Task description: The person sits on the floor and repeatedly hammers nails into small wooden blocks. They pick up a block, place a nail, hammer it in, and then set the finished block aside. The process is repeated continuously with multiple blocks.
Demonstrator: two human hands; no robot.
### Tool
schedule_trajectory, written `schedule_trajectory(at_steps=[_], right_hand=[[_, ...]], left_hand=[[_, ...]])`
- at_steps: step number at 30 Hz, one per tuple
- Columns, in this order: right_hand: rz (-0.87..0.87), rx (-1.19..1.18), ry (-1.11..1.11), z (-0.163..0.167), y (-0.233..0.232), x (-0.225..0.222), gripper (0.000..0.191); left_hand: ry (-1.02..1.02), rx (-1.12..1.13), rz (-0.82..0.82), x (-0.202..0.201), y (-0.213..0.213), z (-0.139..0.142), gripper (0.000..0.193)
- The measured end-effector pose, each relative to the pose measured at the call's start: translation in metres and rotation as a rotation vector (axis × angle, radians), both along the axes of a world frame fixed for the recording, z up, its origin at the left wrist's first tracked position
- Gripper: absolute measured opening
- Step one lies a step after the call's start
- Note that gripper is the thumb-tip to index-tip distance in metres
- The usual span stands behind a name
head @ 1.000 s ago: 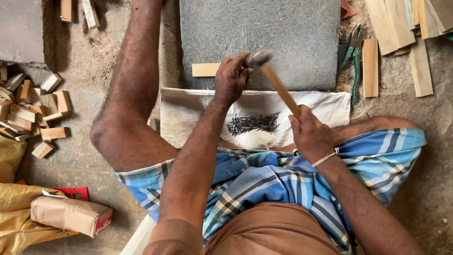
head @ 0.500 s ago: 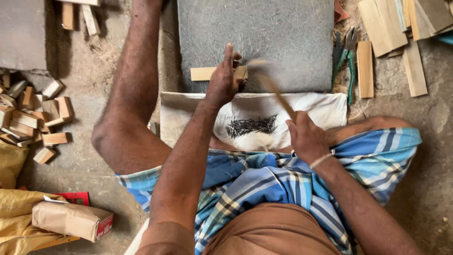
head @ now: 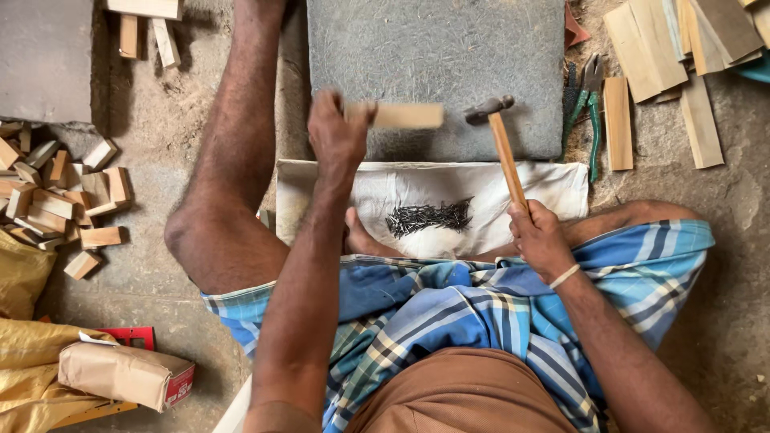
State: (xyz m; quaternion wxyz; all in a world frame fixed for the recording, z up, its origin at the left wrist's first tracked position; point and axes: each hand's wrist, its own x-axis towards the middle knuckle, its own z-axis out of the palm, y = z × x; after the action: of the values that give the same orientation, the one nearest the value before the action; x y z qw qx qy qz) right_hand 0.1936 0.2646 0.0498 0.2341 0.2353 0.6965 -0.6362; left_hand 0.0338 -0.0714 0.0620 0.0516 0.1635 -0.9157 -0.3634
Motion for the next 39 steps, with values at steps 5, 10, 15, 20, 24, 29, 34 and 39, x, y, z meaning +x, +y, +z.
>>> schedule_trajectory(at_steps=[5, 10, 15, 20, 24, 29, 34, 39], right_hand=[[0.087, -0.07, -0.028, 0.012, -0.012, -0.005, 0.021], [0.161, -0.103, -0.049, 0.008, -0.022, -0.002, 0.022], [0.152, -0.052, -0.09, 0.008, -0.015, 0.0, 0.022], [0.054, -0.122, -0.088, 0.012, -0.005, -0.006, 0.021], [0.047, -0.144, -0.106, 0.012, 0.001, -0.01, 0.02], [0.087, -0.146, -0.115, 0.011, 0.004, -0.011, 0.024], [0.086, -0.279, -0.167, 0.011, 0.007, -0.017, 0.025], [0.078, -0.362, -0.201, 0.008, 0.006, -0.02, 0.037]], left_hand=[[0.138, -0.452, -0.157, 0.037, 0.006, -0.027, 0.049], [0.1, -0.198, -0.892, 0.092, 0.083, -0.042, 0.034], [-0.174, -0.182, -0.992, 0.128, 0.111, -0.049, 0.019], [-0.106, -0.036, -0.826, 0.119, 0.106, -0.038, 0.024], [-0.023, 0.171, -0.783, 0.111, 0.096, -0.016, 0.025], [-0.141, 0.157, -0.844, 0.095, 0.078, -0.006, 0.021], [0.081, 0.251, -0.632, 0.079, 0.071, -0.025, 0.03], [0.131, 0.377, -0.332, 0.028, 0.059, -0.059, 0.033]])
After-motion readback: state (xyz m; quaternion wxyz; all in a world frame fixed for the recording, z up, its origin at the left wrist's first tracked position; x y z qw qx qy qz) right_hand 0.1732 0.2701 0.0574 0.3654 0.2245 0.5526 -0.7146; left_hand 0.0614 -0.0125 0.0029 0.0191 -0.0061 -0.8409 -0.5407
